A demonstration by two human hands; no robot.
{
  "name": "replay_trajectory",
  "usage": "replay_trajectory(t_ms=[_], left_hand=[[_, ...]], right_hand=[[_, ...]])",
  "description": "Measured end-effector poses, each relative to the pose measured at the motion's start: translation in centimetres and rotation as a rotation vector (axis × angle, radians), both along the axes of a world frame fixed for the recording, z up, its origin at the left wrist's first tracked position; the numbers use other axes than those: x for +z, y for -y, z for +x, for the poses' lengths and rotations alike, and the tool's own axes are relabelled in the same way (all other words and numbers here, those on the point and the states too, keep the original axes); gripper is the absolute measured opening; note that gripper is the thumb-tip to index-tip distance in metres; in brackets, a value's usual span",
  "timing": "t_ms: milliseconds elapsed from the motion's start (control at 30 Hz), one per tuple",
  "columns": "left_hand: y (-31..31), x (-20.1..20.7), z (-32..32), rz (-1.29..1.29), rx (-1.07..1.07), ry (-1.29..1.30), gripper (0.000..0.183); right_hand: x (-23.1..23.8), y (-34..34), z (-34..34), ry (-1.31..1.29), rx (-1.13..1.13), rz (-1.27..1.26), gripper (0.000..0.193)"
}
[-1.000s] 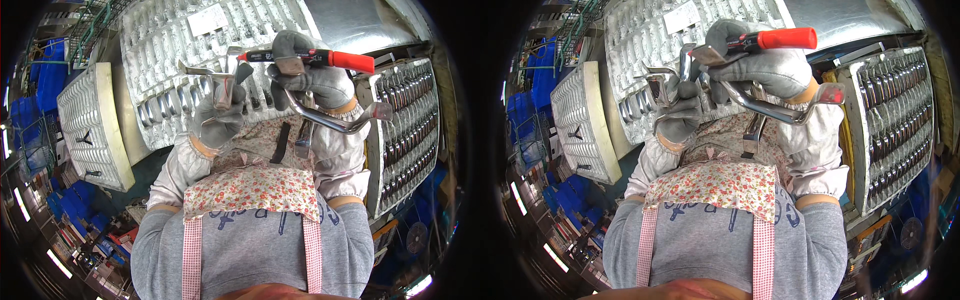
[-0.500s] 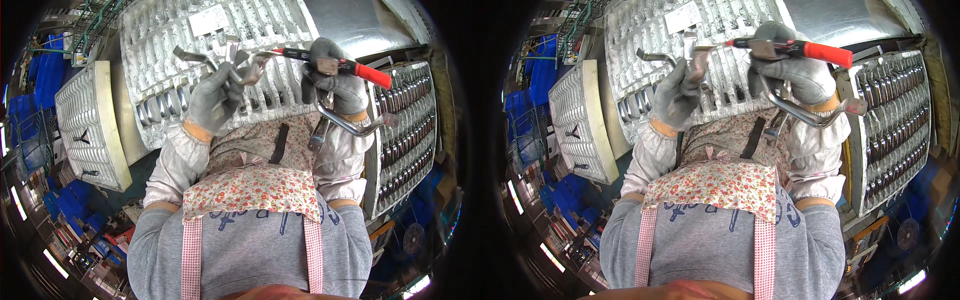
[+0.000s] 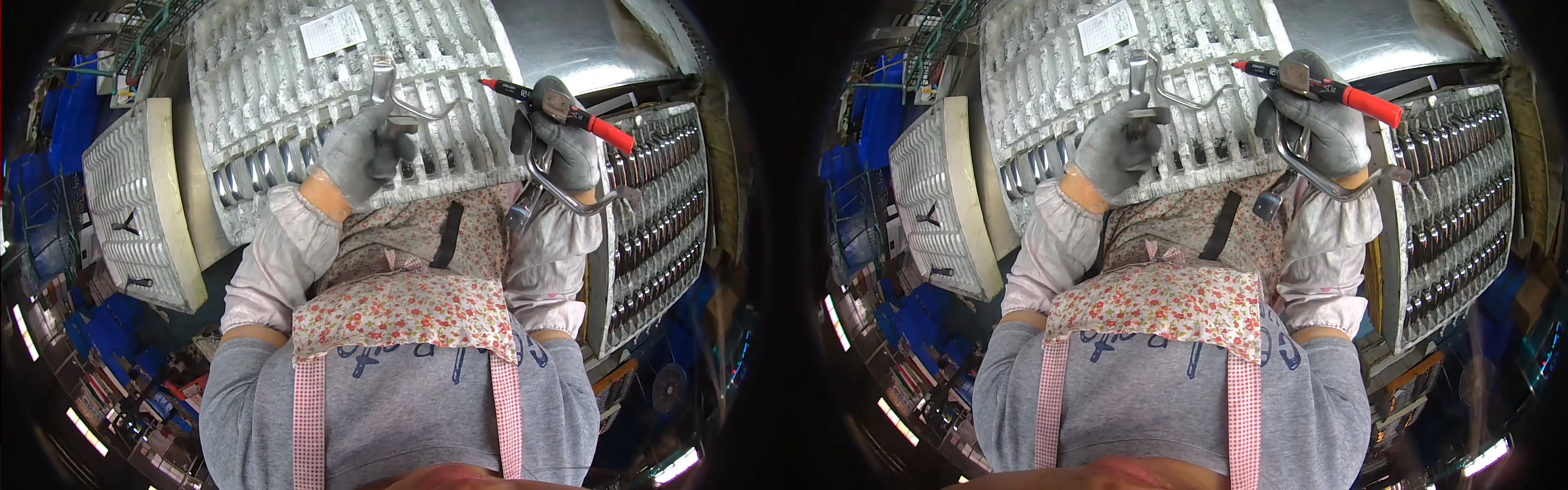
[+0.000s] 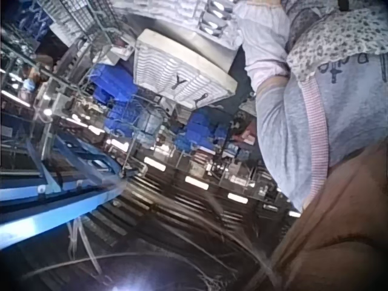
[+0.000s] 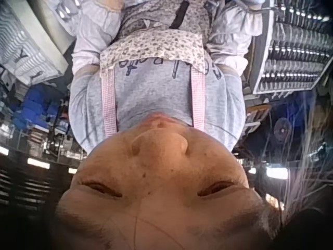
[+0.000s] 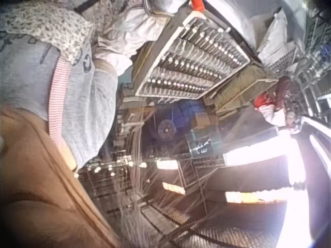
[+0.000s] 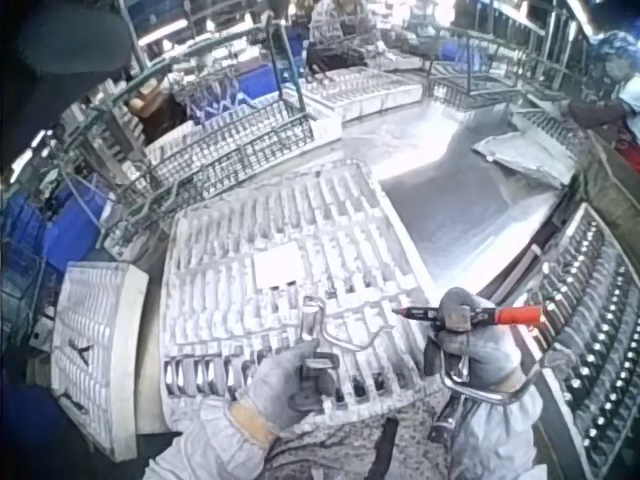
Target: The person marks defects on polished metal parts using a red marker.
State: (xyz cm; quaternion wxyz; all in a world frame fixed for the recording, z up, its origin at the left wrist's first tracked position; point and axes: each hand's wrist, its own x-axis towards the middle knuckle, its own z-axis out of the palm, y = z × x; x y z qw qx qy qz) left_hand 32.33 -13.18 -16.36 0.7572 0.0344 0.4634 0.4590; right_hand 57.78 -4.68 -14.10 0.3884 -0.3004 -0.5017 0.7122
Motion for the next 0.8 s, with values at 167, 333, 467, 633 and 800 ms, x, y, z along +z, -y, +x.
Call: replay_trajectory(t_ms=[167, 333, 467, 633, 800], left_hand=[[0.8, 1.5, -0.2, 0.030, -0.058, 0.624, 0.032], [1.4, 3.5, 0.2, -0.016, -0.016, 0.660, 0.032], [1.4, 3.7, 0.4, -0.019, -0.047, 0.560, 0.030], [1.5, 3.6, 1.2, -0.123, -0.066, 0.545, 0.030], [1.5, 3.9, 1.7, -0.133, -0.061, 0.457, 0.028]], right_hand=[[-1.3, 0.6, -2.0, -0.243, 0.071, -0.172, 0.020], [0.0, 1.2, -3.7, -0.023, 0.108, -0.129, 0.022], [2.3, 1.0, -4.7, 0.020, 0.212, -0.118, 0.021], [2.5, 0.6, -5.7, 0.057, 0.350, -0.057, 0.017], [1.7, 0.3, -6.1, 0.163, 0.311, -0.017, 0.024]])
